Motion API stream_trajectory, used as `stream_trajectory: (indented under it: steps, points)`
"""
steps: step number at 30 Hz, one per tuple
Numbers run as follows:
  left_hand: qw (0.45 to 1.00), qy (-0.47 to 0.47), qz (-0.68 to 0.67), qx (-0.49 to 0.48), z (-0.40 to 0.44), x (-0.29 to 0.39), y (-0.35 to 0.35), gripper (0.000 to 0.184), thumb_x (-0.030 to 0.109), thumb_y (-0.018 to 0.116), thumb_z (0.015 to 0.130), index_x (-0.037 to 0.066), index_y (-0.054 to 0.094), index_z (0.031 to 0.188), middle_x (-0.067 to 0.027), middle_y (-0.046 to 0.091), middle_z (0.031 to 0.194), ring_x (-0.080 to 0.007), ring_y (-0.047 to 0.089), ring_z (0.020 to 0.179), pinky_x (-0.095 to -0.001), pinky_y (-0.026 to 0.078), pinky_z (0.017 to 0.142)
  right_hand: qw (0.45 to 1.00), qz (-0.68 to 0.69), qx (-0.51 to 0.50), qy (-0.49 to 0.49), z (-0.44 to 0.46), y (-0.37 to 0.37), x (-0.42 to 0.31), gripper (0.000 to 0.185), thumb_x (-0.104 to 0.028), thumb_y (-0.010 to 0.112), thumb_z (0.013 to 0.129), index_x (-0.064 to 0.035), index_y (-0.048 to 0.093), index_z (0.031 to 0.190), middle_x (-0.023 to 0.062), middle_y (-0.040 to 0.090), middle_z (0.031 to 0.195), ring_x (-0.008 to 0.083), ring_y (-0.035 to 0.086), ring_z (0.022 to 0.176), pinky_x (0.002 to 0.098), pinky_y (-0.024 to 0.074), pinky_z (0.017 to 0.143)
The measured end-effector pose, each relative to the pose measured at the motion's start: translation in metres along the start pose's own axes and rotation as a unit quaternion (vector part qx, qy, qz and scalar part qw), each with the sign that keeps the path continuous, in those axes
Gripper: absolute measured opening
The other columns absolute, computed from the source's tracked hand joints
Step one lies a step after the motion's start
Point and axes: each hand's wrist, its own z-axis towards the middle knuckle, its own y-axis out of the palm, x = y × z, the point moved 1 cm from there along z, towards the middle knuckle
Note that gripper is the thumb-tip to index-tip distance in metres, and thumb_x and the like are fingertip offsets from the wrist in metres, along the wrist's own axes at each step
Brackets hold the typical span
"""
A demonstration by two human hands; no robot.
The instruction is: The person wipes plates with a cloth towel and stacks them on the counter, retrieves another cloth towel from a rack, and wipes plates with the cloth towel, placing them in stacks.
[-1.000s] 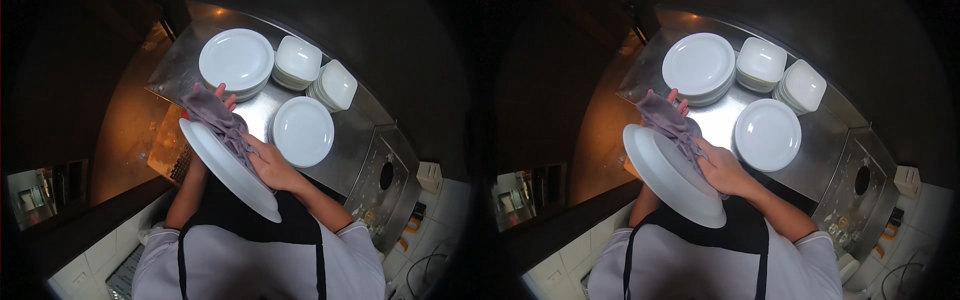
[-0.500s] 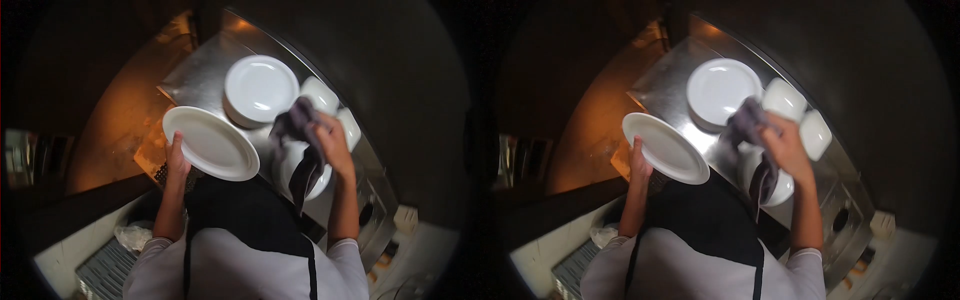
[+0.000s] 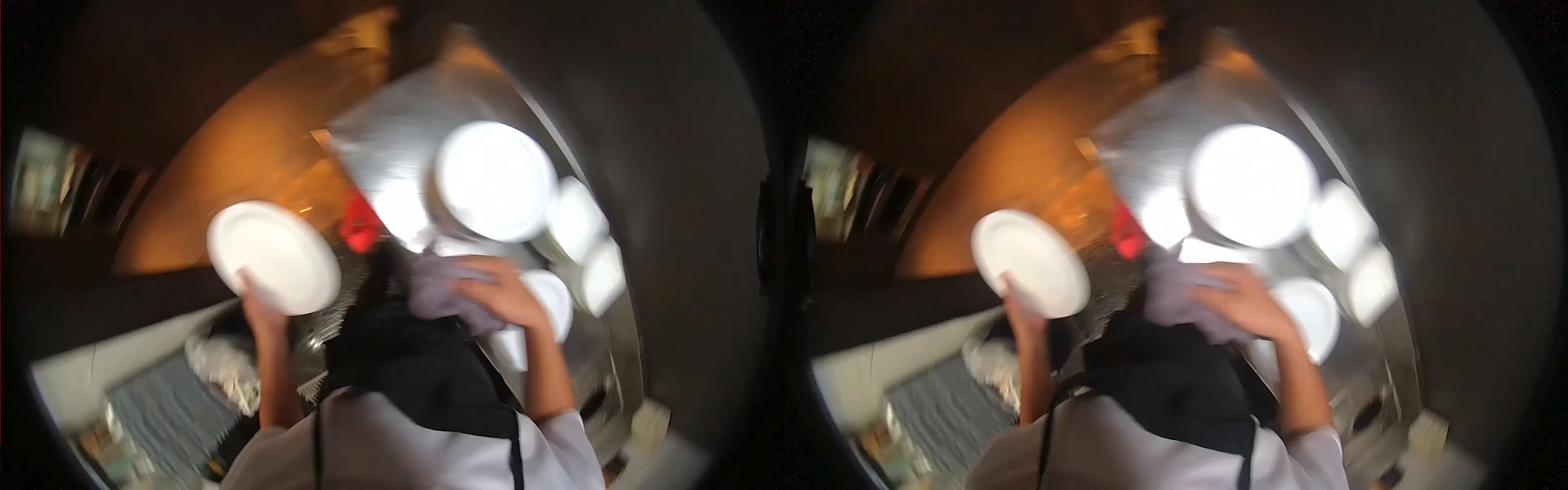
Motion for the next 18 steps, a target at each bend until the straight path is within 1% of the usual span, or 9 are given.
stream_trajectory:
  steps: [2, 4, 7, 9, 11, 13, 15, 17, 18]
  points:
    - [0.997, 0.015, -0.057, -0.044, 0.001, 0.007, 0.008, 0.068, 0.053, 0.039, 0.105, 0.006, 0.031, 0.153, -0.014, 0.043, 0.152, -0.0324, 0.045, 0.136, -0.0496, 0.038, 0.114, 0.993, 0.031, -0.018, -0.113, 0.005, 0.02, -0.032, 0.026, -0.018, 0.068, 0.09, 0.0001, 0.071, 0.108, 0.0157, 0.072, 0.095, 0.018, 0.066, 0.088, 0.0341, 0.0519, 0.081]
    - [0.995, 0.02, -0.091, -0.041, 0.004, 0.013, 0.008, 0.067, 0.054, 0.039, 0.105, 0.009, 0.031, 0.154, -0.0126, 0.042, 0.153, -0.0333, 0.044, 0.137, -0.05, 0.038, 0.114, 0.997, 0.02, 0.02, -0.076, -0.002, 0.019, -0.058, 0.024, -0.017, 0.068, 0.087, 0.0028, 0.069, 0.1, 0.0151, 0.068, 0.082, 0.0184, 0.063, 0.078, 0.0343, 0.0498, 0.072]
    - [0.995, 0.021, -0.101, -0.011, 0.003, 0.022, 0.012, 0.067, 0.053, 0.042, 0.104, 0.009, 0.031, 0.153, -0.0118, 0.042, 0.153, -0.0324, 0.045, 0.137, -0.0492, 0.04, 0.113, 0.935, 0.011, 0.243, -0.258, -0.004, -0.012, -0.066, 0.02, -0.014, 0.062, 0.085, 0.002, 0.069, 0.094, 0.0131, 0.066, 0.083, 0.0197, 0.062, 0.075, 0.0327, 0.0487, 0.07]
    - [0.992, 0.036, -0.122, -0.007, 0.011, 0.027, 0.0, 0.067, 0.053, 0.043, 0.104, 0.009, 0.032, 0.153, -0.0117, 0.043, 0.152, -0.0317, 0.045, 0.137, -0.0487, 0.04, 0.113, 0.857, -0.044, 0.422, -0.292, -0.001, -0.056, -0.069, 0.017, -0.01, 0.059, 0.083, 0.0018, 0.068, 0.092, 0.0128, 0.064, 0.083, 0.02, 0.063, 0.076, 0.0331, 0.0484, 0.069]
    - [0.991, 0.051, -0.124, -0.012, 0.008, 0.024, -0.008, 0.067, 0.052, 0.044, 0.104, 0.008, 0.032, 0.153, -0.0118, 0.043, 0.153, -0.0315, 0.045, 0.137, -0.0486, 0.04, 0.113, 0.81, -0.14, 0.498, -0.275, 0.023, -0.112, -0.04, 0.023, -0.021, 0.067, 0.086, 0.0003, 0.067, 0.094, 0.0142, 0.065, 0.086, 0.0274, 0.063, 0.075, 0.0349, 0.0484, 0.069]
    - [0.989, 0.063, -0.131, -0.01, -0.004, 0.022, -0.012, 0.067, 0.052, 0.045, 0.104, 0.008, 0.033, 0.153, -0.0119, 0.043, 0.153, -0.0316, 0.045, 0.137, -0.0485, 0.04, 0.113, 0.827, -0.296, 0.458, -0.136, 0.047, -0.136, 0.011, 0.045, -0.04, 0.074, 0.082, -0.0051, 0.069, 0.11, 0.0191, 0.067, 0.114, 0.0351, 0.064, 0.102, 0.0433, 0.0495, 0.088]
    - [0.988, 0.067, -0.136, -0.005, -0.022, 0.02, -0.009, 0.067, 0.052, 0.044, 0.104, 0.008, 0.032, 0.153, -0.012, 0.042, 0.153, -0.0319, 0.045, 0.137, -0.0486, 0.04, 0.113, 0.731, -0.539, 0.377, -0.181, 0.071, -0.135, 0.075, 0.052, -0.043, 0.075, 0.078, -0.0084, 0.069, 0.117, 0.0224, 0.062, 0.128, 0.0378, 0.06, 0.112, 0.0452, 0.0488, 0.091]
    - [0.99, 0.068, -0.125, -0.005, -0.035, 0.019, -0.01, 0.066, 0.05, 0.042, 0.105, 0.007, 0.031, 0.154, -0.0129, 0.041, 0.155, -0.0328, 0.044, 0.138, -0.0491, 0.039, 0.114, 0.713, -0.552, 0.418, -0.108, 0.08, -0.099, 0.066, 0.048, -0.04, 0.075, 0.076, -0.0105, 0.071, 0.114, 0.023, 0.061, 0.128, 0.0378, 0.059, 0.113, 0.0454, 0.0491, 0.089]
    - [0.991, 0.067, -0.118, -0.016, -0.039, 0.017, -0.011, 0.066, 0.05, 0.041, 0.106, 0.006, 0.031, 0.154, -0.0132, 0.041, 0.155, -0.033, 0.043, 0.139, -0.0492, 0.039, 0.114, 0.755, -0.521, 0.391, -0.065, 0.084, -0.08, 0.054, 0.038, -0.031, 0.073, 0.074, -0.0104, 0.072, 0.107, 0.0217, 0.064, 0.116, 0.0359, 0.061, 0.108, 0.0456, 0.05, 0.085]
